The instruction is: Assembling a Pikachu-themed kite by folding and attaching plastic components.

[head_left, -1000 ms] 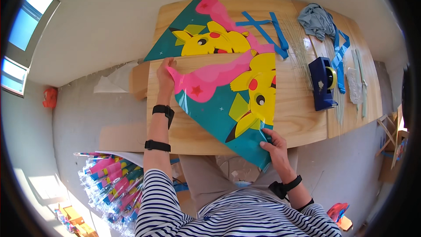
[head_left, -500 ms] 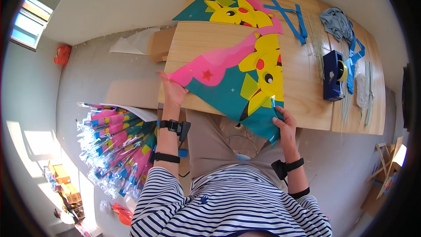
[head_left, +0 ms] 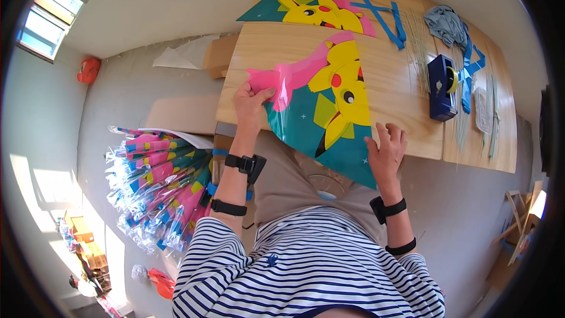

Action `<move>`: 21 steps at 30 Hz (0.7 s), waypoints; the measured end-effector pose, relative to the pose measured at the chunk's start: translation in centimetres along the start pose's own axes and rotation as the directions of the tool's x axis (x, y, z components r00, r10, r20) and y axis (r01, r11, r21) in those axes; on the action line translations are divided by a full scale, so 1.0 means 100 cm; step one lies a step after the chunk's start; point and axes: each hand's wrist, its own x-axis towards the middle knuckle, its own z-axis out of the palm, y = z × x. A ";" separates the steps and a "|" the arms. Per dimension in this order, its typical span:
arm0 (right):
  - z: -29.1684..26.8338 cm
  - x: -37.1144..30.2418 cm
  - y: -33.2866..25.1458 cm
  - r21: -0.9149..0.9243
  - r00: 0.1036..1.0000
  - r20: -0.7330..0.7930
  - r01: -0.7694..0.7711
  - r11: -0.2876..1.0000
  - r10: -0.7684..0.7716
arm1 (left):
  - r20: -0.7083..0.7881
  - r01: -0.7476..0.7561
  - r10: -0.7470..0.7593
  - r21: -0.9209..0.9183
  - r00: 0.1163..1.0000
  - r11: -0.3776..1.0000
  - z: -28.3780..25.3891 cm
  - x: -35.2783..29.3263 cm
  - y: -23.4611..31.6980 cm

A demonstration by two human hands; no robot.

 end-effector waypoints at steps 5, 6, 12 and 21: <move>-0.025 0.063 -0.074 0.735 0.936 0.253 -0.351 0.580 0.246 | 0.282 -0.141 0.129 0.025 0.951 0.990 0.097 -0.058 0.021; -0.019 0.071 -0.077 0.764 0.937 0.227 -0.340 0.548 0.264 | 0.329 -0.135 0.112 0.048 0.938 0.990 0.107 -0.066 0.025; -0.013 0.068 -0.034 0.921 0.901 0.199 -0.306 0.240 0.386 | 0.326 0.077 -0.057 -0.049 0.944 0.996 0.095 -0.049 0.028; -0.074 -0.038 0.223 0.880 0.525 -0.072 -0.367 0.301 0.848 | -0.282 -0.188 0.147 -0.122 0.948 0.975 -0.104 0.092 0.045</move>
